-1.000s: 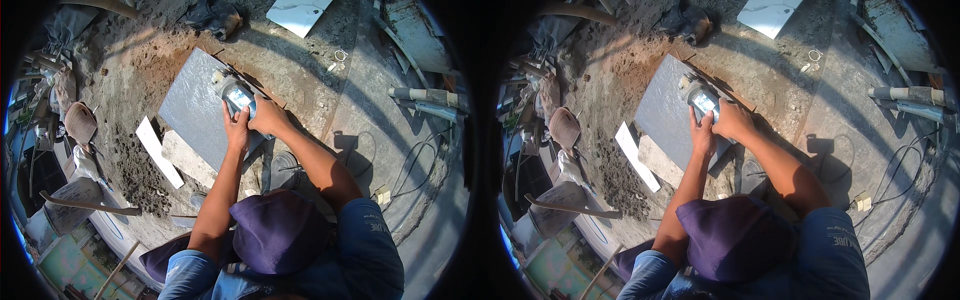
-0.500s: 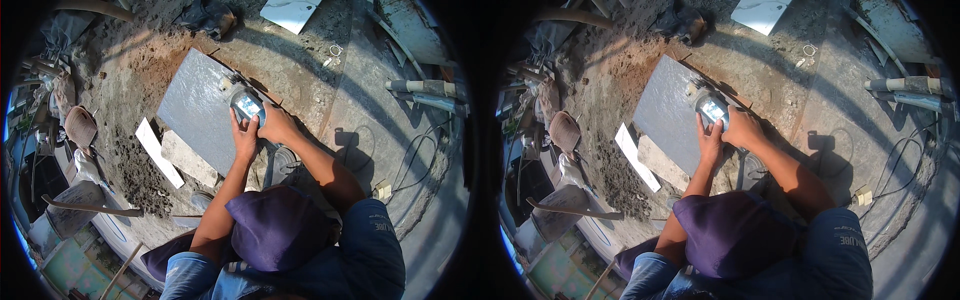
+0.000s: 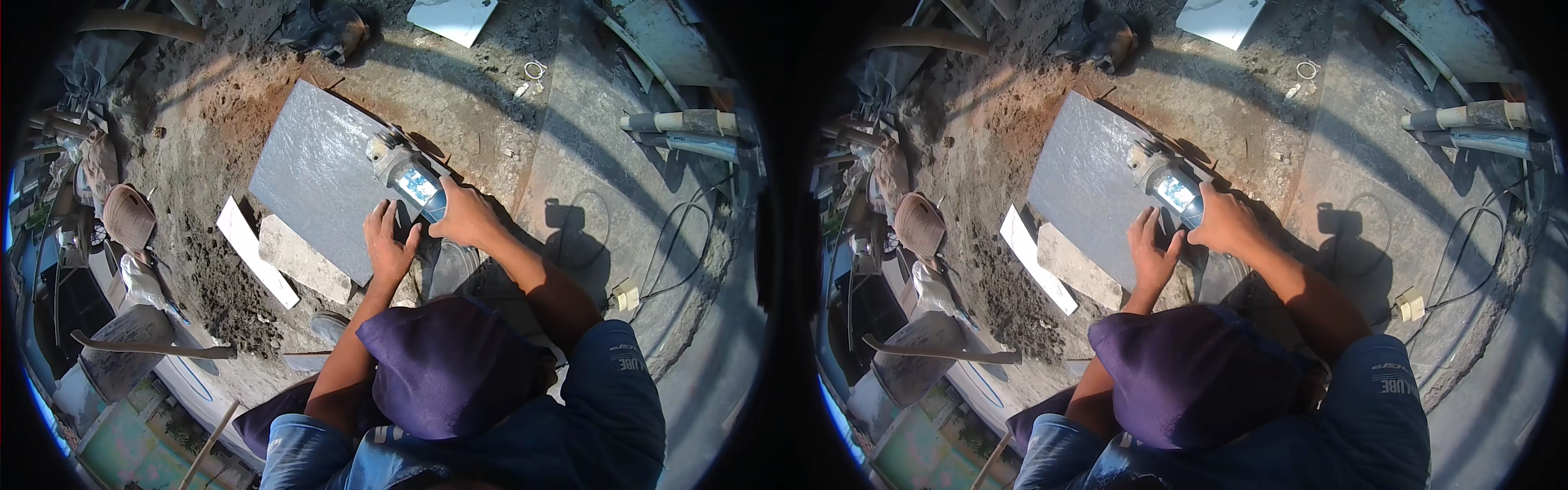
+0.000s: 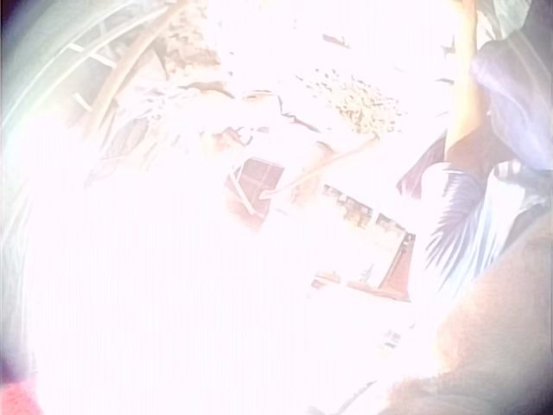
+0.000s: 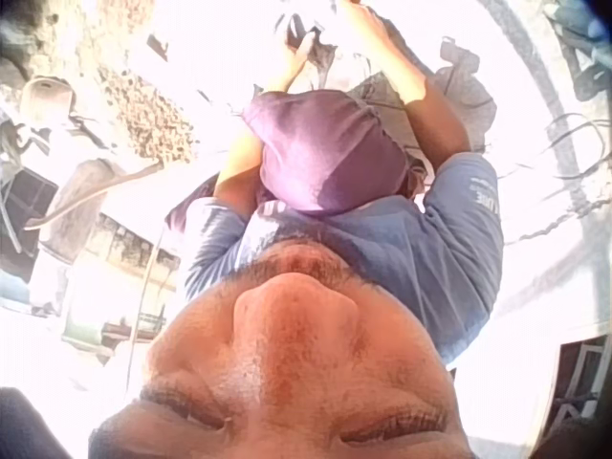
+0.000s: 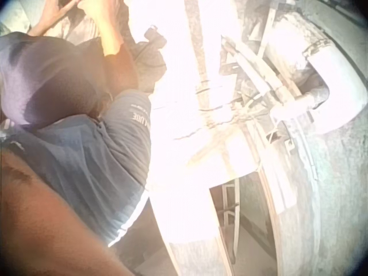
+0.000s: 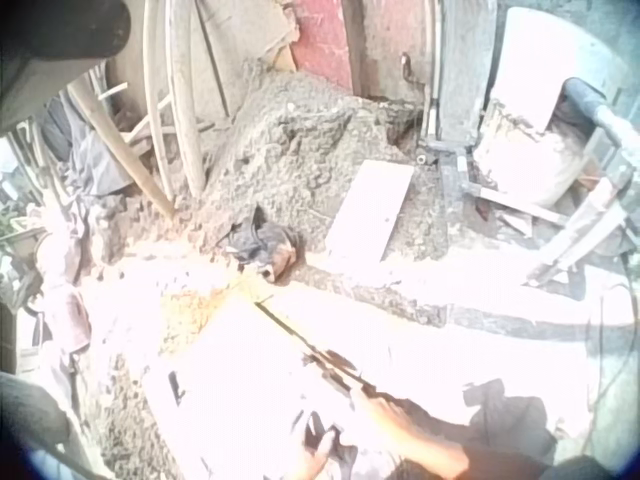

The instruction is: The person adjusts and repositions tiles, removes cut pieces, and cuts the tile surfaces using an angle grinder.

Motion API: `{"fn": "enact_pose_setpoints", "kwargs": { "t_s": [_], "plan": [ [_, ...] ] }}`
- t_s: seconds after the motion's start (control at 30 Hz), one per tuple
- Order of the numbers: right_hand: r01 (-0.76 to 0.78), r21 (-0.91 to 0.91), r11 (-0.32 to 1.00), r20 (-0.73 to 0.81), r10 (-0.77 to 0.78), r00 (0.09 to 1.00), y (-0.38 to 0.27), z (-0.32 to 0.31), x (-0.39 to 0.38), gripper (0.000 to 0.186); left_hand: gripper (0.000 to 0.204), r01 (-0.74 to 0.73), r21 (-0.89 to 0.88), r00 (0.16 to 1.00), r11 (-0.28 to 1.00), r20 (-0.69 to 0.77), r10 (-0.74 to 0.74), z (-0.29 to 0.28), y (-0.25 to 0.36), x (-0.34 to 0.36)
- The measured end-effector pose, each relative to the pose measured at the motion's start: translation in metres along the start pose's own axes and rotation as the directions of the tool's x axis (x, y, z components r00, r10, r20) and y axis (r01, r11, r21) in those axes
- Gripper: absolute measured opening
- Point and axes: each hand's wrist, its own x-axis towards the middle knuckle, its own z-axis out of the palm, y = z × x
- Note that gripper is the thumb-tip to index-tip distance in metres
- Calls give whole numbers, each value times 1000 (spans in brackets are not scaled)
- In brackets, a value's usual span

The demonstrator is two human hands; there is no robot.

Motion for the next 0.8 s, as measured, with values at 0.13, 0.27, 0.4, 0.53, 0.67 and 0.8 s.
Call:
{"fn": "enact_pose_setpoints", "kwargs": {
  "t_s": [0.13,0.27,0.4,0.53,0.67,0.8],
  "plan": [
    [-8,5,1000,-4,8,1000,6,0,-9,96,70,-28,24,1000,999,8,27,1,-1,-2],
    [-29,-10,1000,25,29,999,9,-2,-17,88,71,-16,58,999,998,34,14,0,-5,-3],
    [-39,-37,999,16,40,999,17,-2,-24,81,70,-5,53,999,999,42,3,3,-4,-4],
    [-38,-16,999,4,38,999,26,-2,-30,92,70,-1,61,999,998,44,-2,4,-5,-4],
    [-32,-5,999,21,32,999,33,-4,-38,93,71,-11,86,999,996,31,8,4,-5,-3],
    [-11,-4,1000,-1,11,1000,42,-2,-44,92,68,-19,107,1000,994,18,17,6,-7,-3]
  ]
}}
